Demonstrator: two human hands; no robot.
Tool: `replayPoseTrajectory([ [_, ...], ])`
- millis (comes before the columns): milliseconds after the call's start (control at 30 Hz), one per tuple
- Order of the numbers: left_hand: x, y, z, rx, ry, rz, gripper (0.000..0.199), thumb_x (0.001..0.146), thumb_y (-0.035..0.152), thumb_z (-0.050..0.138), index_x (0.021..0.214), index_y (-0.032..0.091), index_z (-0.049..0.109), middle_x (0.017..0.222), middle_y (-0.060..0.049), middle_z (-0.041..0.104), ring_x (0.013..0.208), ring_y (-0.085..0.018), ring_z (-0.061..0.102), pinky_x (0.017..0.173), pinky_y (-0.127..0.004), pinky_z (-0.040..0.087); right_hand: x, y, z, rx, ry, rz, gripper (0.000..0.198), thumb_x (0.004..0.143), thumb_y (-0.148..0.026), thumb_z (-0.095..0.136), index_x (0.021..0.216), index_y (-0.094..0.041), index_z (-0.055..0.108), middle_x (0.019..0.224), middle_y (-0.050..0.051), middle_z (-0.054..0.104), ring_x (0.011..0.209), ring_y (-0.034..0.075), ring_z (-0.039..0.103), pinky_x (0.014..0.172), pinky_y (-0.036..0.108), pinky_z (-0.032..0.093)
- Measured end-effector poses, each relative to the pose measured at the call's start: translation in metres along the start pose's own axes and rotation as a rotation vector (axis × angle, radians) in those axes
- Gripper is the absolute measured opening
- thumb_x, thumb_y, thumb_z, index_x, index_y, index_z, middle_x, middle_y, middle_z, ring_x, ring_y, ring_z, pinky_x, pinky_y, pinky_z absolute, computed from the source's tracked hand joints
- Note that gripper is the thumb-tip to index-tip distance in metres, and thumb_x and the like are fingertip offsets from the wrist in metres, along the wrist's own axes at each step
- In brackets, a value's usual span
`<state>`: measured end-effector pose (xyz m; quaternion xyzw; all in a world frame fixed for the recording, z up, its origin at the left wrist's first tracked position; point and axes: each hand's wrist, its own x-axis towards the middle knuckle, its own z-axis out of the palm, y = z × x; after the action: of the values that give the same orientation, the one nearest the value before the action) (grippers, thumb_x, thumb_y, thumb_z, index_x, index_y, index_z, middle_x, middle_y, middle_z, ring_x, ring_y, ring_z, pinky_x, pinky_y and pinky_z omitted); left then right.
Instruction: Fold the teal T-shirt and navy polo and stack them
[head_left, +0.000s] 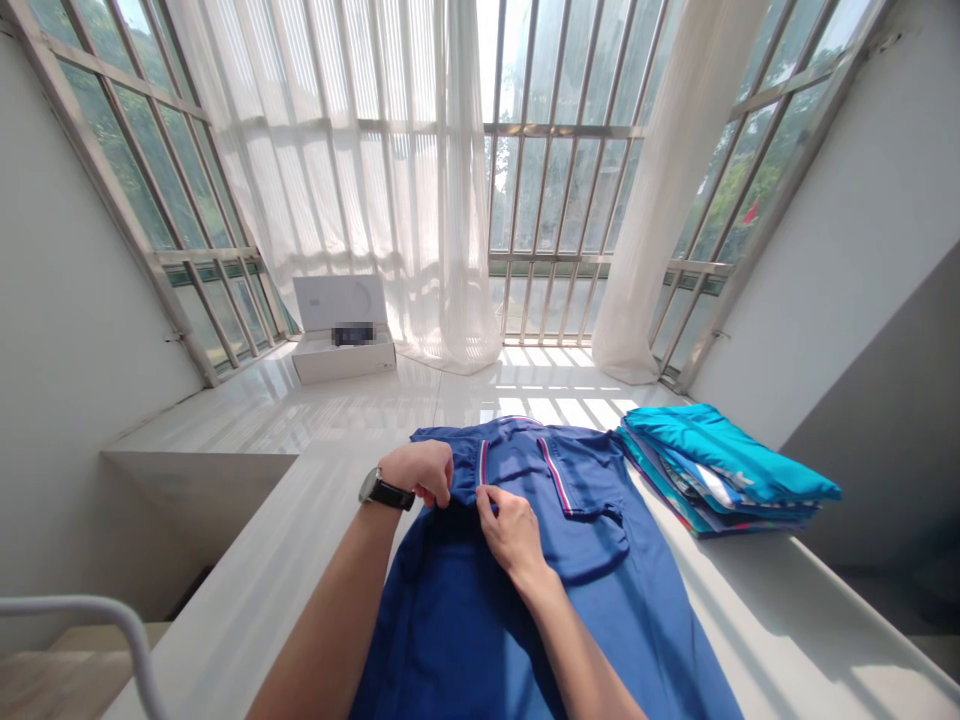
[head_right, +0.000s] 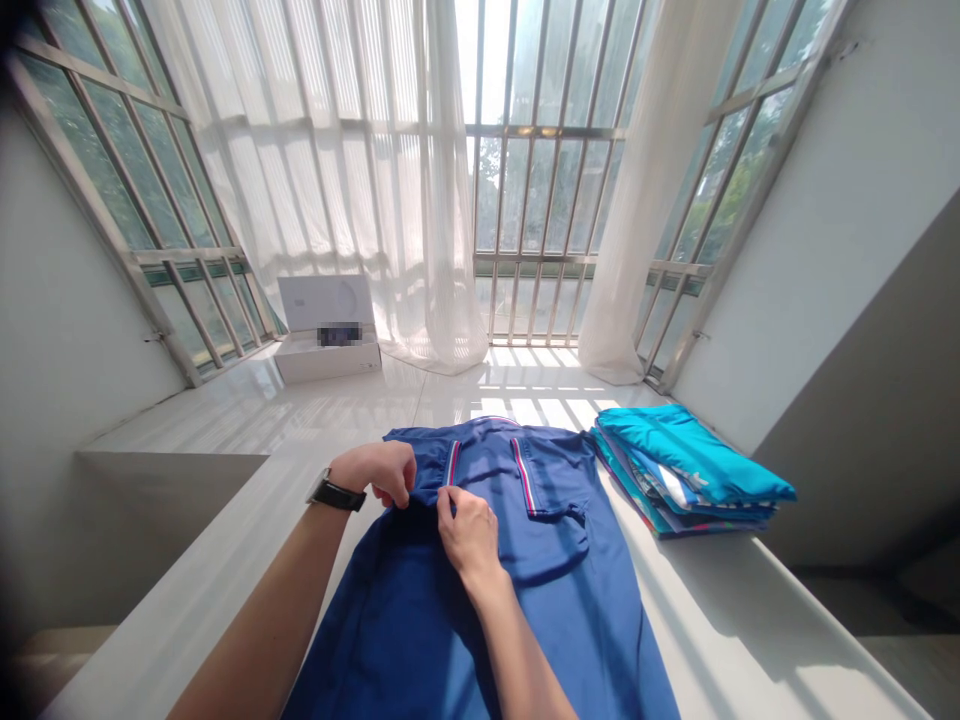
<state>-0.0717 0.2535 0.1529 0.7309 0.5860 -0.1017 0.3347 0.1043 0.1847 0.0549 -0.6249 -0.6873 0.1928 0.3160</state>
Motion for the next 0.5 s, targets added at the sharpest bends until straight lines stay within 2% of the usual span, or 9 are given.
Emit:
replayPoseTrajectory([
  [67,0.001,-0.001,0.0,-0.02,-0.027,0.013,0.011,0.059,0.023,0.08,0.064,0.019,0.071,0.054,0.0,0.067,0.064,-0.019,0.071,0.054,-0.021,0.053,0.0,0.001,0.0,-0.007,-0.003,-0.005,0.038,0.104,-0.039,0.045,0.098,-0.027,0.08,0.089,0.008,0.081,0.086,0.022,0.075,0.072,0.026,0.044],
  [167,0.009,-0.002,0.004,-0.008,-0.006,-0.004,0.02,0.071,0.034,0.077,0.061,0.018,0.069,0.059,-0.003,0.07,0.063,-0.019,0.071,0.056,-0.022,0.054,0.0,0.002,0.001,-0.024,-0.012,-0.011,0.037,0.104,-0.038,0.046,0.096,-0.026,0.08,0.09,0.008,0.081,0.086,0.022,0.075,0.071,0.026,0.043],
  [233,0.018,-0.002,0.008,0.077,0.108,0.006,0.024,0.078,0.036,0.07,0.063,0.017,0.07,0.065,-0.005,0.073,0.064,-0.019,0.071,0.059,-0.024,0.055,0.0,0.004,0.003,-0.025,-0.007,-0.017,0.035,0.103,-0.035,0.047,0.098,-0.025,0.08,0.091,0.008,0.081,0.086,0.022,0.075,0.072,0.026,0.043],
  [333,0.032,-0.004,0.013,0.212,0.326,0.037,0.018,0.083,0.031,0.065,0.08,0.018,0.077,0.087,-0.008,0.079,0.083,-0.024,0.074,0.074,-0.029,0.057,0.001,0.006,0.004,0.009,0.035,-0.029,0.032,0.101,-0.032,0.048,0.104,-0.024,0.079,0.097,0.008,0.081,0.089,0.022,0.074,0.076,0.026,0.045],
  [400,0.04,-0.008,0.017,0.24,0.406,0.046,0.02,0.087,0.028,0.062,0.091,0.018,0.078,0.104,-0.011,0.078,0.1,-0.027,0.072,0.086,-0.032,0.056,0.002,0.007,0.005,0.047,0.071,-0.038,0.031,0.099,-0.031,0.049,0.107,-0.024,0.077,0.101,0.007,0.08,0.087,0.021,0.073,0.078,0.026,0.045],
  [500,0.051,-0.019,0.022,0.261,0.473,0.054,0.026,0.091,0.029,0.058,0.104,0.017,0.076,0.116,-0.014,0.075,0.112,-0.029,0.068,0.096,-0.035,0.053,0.003,0.009,0.005,0.089,0.101,-0.055,0.029,0.097,-0.03,0.049,0.105,-0.023,0.076,0.101,0.005,0.079,0.08,0.019,0.071,0.078,0.027,0.046],
])
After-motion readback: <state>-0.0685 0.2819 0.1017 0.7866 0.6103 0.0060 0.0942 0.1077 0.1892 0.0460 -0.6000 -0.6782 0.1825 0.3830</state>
